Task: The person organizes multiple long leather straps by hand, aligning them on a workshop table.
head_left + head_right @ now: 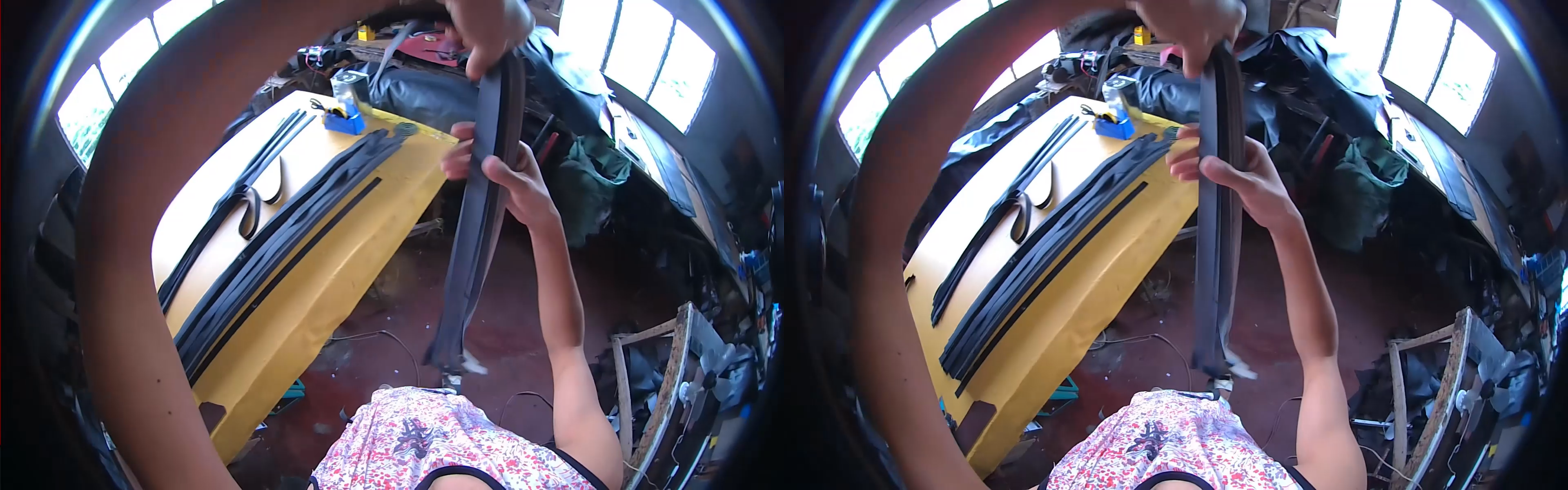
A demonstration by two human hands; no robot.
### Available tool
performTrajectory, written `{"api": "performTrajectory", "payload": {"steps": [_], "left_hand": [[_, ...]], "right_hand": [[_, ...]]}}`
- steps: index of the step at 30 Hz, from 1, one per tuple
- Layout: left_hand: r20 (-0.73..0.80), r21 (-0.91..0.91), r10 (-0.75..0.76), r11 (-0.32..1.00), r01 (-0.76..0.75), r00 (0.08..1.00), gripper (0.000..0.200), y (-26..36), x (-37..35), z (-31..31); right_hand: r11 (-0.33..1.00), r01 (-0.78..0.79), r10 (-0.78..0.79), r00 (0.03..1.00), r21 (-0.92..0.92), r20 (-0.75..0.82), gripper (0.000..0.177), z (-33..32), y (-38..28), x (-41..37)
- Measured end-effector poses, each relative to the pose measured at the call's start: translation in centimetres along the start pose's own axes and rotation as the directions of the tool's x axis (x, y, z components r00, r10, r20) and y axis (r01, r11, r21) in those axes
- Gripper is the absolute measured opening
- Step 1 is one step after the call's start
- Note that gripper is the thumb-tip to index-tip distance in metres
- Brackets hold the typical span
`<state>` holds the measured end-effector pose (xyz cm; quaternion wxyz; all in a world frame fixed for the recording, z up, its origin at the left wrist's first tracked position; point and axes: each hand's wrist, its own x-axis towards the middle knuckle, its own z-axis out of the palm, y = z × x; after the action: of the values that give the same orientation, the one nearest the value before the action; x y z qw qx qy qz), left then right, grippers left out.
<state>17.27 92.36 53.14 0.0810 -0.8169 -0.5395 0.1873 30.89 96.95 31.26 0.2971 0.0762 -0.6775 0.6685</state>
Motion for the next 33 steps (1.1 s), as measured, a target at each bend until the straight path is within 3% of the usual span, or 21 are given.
{"api": "performTrajectory", "payload": {"steps": [1, 2, 3, 6, 7, 8, 10, 12, 14, 15, 16, 18, 19, 20, 23, 26, 29, 33], "left_hand": [[0.048, 0.086, -0.08, 0.993, 0.076, 0.996, 0.028, 1.5, 1.2, 0.0], [0.091, 0.174, -0.169, 0.973, 0.152, 0.981, 0.029, 3.7, 1.4, -0.3], [0.092, 0.17, -0.175, 0.973, 0.157, 0.98, 0.029, 3.8, 2.2, -0.6], [0.358, 0.183, -0.173, 0.977, 0.113, 0.918, 0.037, 4.3, 3.1, 0.3], [0.159, 0.005, -0.319, 0.947, 0.322, 0.935, 0.029, 5.2, 2.7, 1.8], [0.173, 0.003, -0.327, 0.944, 0.331, 0.929, 0.029, 5.2, 2.7, 2.5], [0.059, -0.026, -0.262, 0.964, 0.263, 0.963, 0.034, 5.2, 2.7, 3.4], [0.073, -0.039, -0.267, 0.962, 0.27, 0.961, 0.042, 4.8, 1.9, 4.8], [0.039, -0.18, -0.304, 0.935, 0.306, 0.952, 0.048, 4.9, 0.4, 6.1], [0.092, -0.24, -0.372, 0.892, 0.383, 0.924, 0.053, 5.5, -0.3, 6.6], [-0.004, -0.374, -0.334, 0.875, 0.308, 0.943, 0.054, 4.9, -1.2, 8.7], [0.088, -0.612, -0.421, 0.692, 0.382, 0.903, 0.054, 5.9, -2.8, 10.0], [0.009, -0.56, -0.4, 0.757, 0.336, 0.916, 0.052, 5.2, -3.5, 12.1], [0.117, -0.61, -0.441, 0.675, 0.415, 0.89, 0.049, 6.0, -4.0, 11.7], [0.024, -0.697, -0.41, 0.647, 0.309, 0.912, 0.04, 5.5, -4.8, 16.4], [0.103, -0.844, -0.41, 0.446, 0.297, 0.906, 0.033, 6.4, -4.4, 18.2], [0.103, -0.879, -0.499, 0.359, 0.314, 0.86, 0.033, 7.3, -4.3, 17.8], [0.009, -0.949, -0.511, 0.267, 0.169, 0.86, 0.034, 7.9, -4.2, 17.8]], "right_hand": [[0.995, -0.091, 0.093, 0.995, -0.043, 0.034, 0.058, -1.2, -0.1, -0.2], [0.994, -0.061, 0.061, 0.998, -0.088, -0.004, 0.036, -1.1, 0.1, -0.8], [0.994, -0.096, 0.095, 0.995, -0.054, -0.019, 0.036, -2.2, 0.6, -1.4], [0.991, -0.12, 0.124, 0.989, 0.06, -0.081, 0.031, -4.2, 2.5, -2.7], [0.99, -0.132, 0.135, 0.988, 0.048, -0.073, 0.029, -4.6, 2.5, -2.9], [0.989, -0.144, 0.146, 0.987, 0.038, -0.065, 0.027, -4.9, 2.6, -3.1], [0.988, -0.154, 0.154, 0.986, 0.008, -0.066, 0.024, -5.4, 2.7, -3.1], [0.983, -0.163, 0.158, 0.986, -0.089, -0.061, 0.023, -6.1, 2.8, -2.9], [0.975, -0.134, 0.125, 0.99, -0.179, -0.06, 0.029, -6.7, 2.6, -2.6], [0.934, -0.155, 0.14, 0.988, -0.323, -0.069, 0.033, -6.9, 2.3, -2.4], [0.872, -0.17, 0.149, 0.985, -0.459, -0.081, 0.037, -7.0, 1.7, -2.2], [0.867, -0.177, 0.175, 0.983, -0.466, -0.047, 0.041, -6.8, 0.6, -1.6], [0.839, -0.166, 0.202, 0.979, -0.519, 0.012, 0.04, -7.2, 0.7, -1.0], [0.808, -0.151, 0.234, 0.969, -0.569, 0.074, 0.039, -7.3, 0.7, -0.5], [0.808, -0.065, 0.22, 0.955, -0.586, 0.197, 0.035, -5.9, -1.3, 1.1], [0.768, 0.017, 0.229, 0.926, -0.64, 0.3, 0.034, -5.5, -2.3, 2.8], [0.71, 0.037, 0.274, 0.905, -0.703, 0.325, 0.036, -5.8, -3.2, 3.8], [0.713, 0.043, 0.291, 0.89, -0.7, 0.351, 0.033, -6.9, -3.3, 4.5]]}}
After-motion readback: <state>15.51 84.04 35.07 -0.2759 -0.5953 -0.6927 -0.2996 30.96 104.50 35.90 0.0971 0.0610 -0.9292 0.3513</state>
